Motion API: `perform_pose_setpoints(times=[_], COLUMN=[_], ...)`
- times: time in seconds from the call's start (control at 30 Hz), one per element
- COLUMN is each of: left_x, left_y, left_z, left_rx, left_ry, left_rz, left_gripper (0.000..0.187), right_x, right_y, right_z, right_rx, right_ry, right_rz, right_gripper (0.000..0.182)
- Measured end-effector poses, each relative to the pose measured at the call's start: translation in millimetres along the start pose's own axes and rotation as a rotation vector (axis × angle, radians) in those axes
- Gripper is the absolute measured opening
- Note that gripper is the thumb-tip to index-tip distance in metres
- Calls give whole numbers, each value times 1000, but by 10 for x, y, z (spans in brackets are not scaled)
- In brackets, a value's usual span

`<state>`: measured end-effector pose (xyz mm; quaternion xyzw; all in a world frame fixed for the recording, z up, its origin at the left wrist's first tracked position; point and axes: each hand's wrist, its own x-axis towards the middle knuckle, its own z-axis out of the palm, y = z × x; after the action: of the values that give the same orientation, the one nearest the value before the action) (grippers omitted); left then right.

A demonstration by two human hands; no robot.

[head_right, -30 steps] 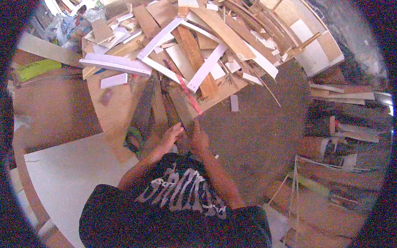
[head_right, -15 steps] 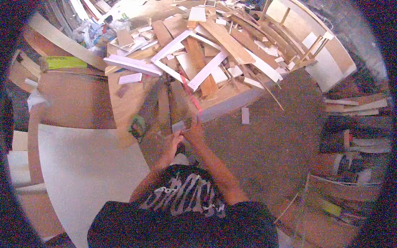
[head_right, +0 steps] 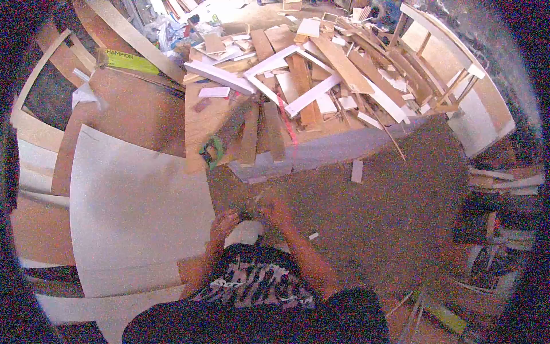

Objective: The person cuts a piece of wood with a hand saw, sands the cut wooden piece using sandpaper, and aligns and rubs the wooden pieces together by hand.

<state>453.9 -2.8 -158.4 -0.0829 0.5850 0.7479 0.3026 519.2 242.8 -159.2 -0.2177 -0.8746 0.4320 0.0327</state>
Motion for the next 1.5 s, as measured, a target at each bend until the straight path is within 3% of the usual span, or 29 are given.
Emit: perform_pose_setpoints(times=[0.03, 0.13, 0.2, 0.27, 0.33, 0.43, 0.53, 0.73, 0.97, 1.17, 1.27, 1.37, 1.43, 1.5], left_x=[10, -18, -93, 56, 134, 111, 108, 304, 655, 1062, 1264, 1610, 1832, 2097], left_y=[0, 210, 439, 464, 569, 795, 874, 802, 1152, 1443, 1561, 1641, 1603, 1567], left_z=[-20, 26, 103, -53, -254, -551, -872, -1080, -744, -505, -362, -318, -353, -300], left_rx=[-5, 503, 132, 152, 183, 174, 155, 81, 360, 580, 644, 740, 782, 791], left_ry=[-5, -15, -14, -88, -165, -196, -161, -186, -213, -273, -262, -235, -242, -124], left_rz=[1, 125, 58, 97, 131, 112, 96, 118, 183, 270, 260, 278, 292, 419], left_gripper=[51, 50, 47, 45, 44, 41, 38, 33, 34, 37, 39, 40, 40, 42], right_x=[-35, -158, -234, -259, -239, -183, -198, -280, 12, 758, 1232, 1707, 1968, 2191], right_y=[-26, -143, -294, -351, -205, -100, -240, -932, -1134, -1153, -1072, -1089, -953, -802], right_z=[1, 61, 27, 58, 160, 380, 597, 760, 669, 249, 48, -47, -83, -97], right_rx=[45, 60, 185, 326, 306, 200, 197, 221, 213, 51, -227, -129, -424, -418], right_ry=[-69, -89, -77, -55, 136, 373, 429, 207, 288, 423, 568, 629, 664, 643], right_rz=[25, 81, 139, 194, 188, 341, 333, 265, 210, 354, 115, 201, 156, 146], right_gripper=[58, 53, 51, 49, 44, 43, 41, 38, 39, 50, 63, 75, 81, 82])
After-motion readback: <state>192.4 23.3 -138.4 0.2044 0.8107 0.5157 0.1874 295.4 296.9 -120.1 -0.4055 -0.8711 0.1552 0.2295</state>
